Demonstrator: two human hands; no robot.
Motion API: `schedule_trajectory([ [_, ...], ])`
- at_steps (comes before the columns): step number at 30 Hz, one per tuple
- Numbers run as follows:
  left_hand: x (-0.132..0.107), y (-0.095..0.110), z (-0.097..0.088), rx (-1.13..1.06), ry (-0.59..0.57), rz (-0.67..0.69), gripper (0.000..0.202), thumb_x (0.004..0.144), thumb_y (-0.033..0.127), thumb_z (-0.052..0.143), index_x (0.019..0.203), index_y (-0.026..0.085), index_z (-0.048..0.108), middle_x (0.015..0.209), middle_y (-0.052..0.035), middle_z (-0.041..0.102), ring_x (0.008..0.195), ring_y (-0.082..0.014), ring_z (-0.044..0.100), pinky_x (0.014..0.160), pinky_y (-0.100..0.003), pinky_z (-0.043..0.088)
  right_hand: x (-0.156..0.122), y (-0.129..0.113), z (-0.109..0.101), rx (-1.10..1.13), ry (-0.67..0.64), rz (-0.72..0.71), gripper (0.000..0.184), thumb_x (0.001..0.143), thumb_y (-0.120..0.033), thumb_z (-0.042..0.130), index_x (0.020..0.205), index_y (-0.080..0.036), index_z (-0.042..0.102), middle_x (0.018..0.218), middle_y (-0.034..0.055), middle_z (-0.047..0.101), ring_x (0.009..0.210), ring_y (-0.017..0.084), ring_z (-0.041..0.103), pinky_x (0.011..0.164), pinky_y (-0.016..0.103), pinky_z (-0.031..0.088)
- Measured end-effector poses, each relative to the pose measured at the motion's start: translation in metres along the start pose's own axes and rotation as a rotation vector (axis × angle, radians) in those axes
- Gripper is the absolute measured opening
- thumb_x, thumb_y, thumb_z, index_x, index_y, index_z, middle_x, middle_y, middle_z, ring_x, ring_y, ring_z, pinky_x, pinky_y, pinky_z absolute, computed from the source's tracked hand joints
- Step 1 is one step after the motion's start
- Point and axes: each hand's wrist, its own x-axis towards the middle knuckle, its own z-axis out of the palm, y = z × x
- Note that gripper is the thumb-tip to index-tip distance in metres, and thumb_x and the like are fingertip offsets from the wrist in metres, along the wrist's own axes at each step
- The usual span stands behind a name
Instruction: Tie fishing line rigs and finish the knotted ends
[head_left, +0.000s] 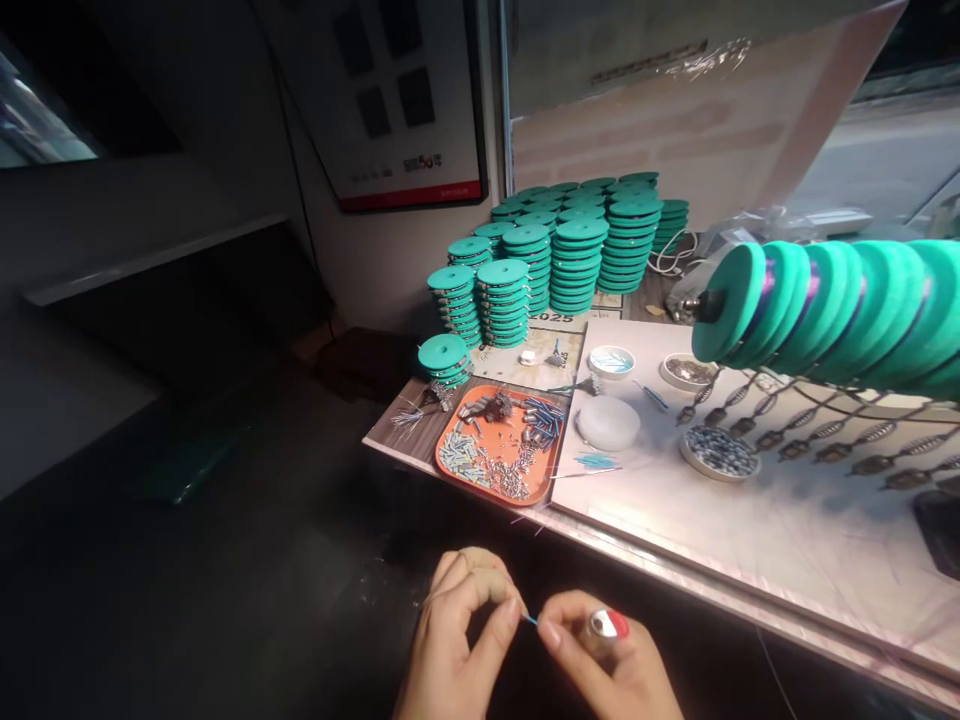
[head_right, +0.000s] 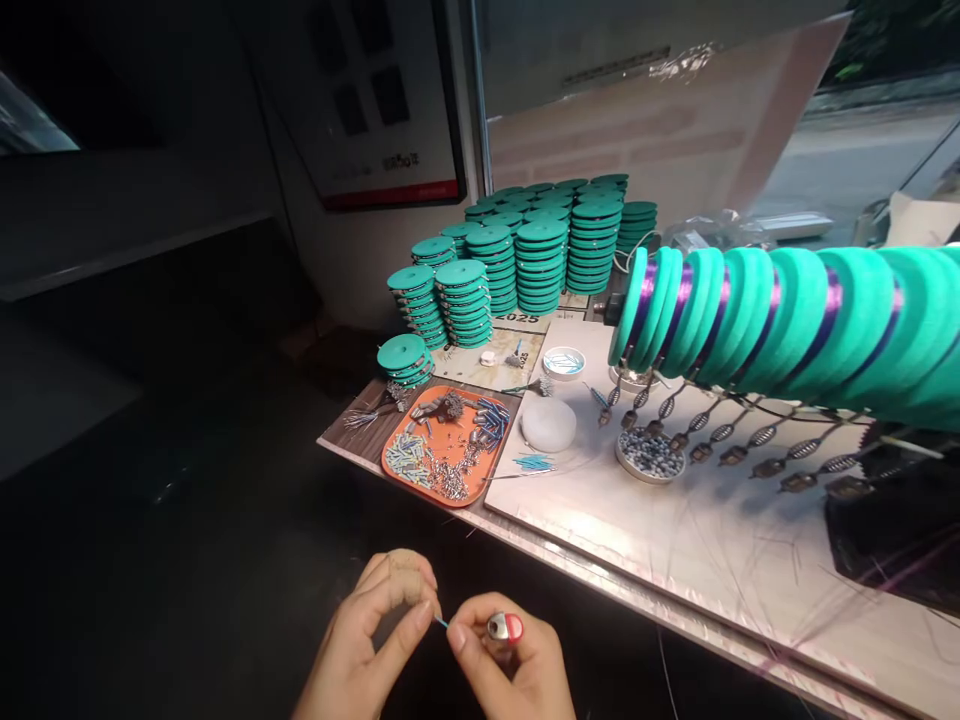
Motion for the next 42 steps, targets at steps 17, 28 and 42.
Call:
schedule_trajectory([
  [17,-0.003,-0.007,0.006,-0.126,0.021,-0.069,0.003,0.072,0.019,0.059,0.069,0.019,0.060,0.077,-0.0033,0.058,0.080,-0.0200,0.054,0.075,-0.031,0.041,0.010,0.022,0.003,0.431,-0.134,0.145,0.038,0.060,-0.049,0.070,0.061,-0.015,0.052,0.039,-0.0101,0.035,0.034,0.002,0.026,0.037,0.017,0.027],
  [28,-0.002,-0.016,0.030,-0.573,0.167,-0.210,0.014,0.068,0.026,0.066,0.060,0.016,0.060,0.064,-0.0008,0.054,0.062,-0.0140,0.052,0.061,-0.023,0.043,0.013,0.034,0.004,0.655,-0.259,0.287,0.033,0.063,-0.043,0.071,0.065,-0.015,0.053,0.043,-0.0093,0.041,0.035,0.001,0.030,0.038,0.016,0.029],
  [42,0.013,-0.004,-0.011,-0.335,0.131,-0.213,0.004,0.067,0.017,0.064,0.066,0.016,0.060,0.062,-0.0002,0.063,0.059,-0.0139,0.059,0.058,-0.023,0.047,0.022,0.051,0.003,0.274,-0.296,0.182,0.047,0.066,-0.060,0.058,0.071,-0.013,0.054,0.040,-0.0081,0.041,0.033,0.004,0.033,0.037,0.017,0.028],
])
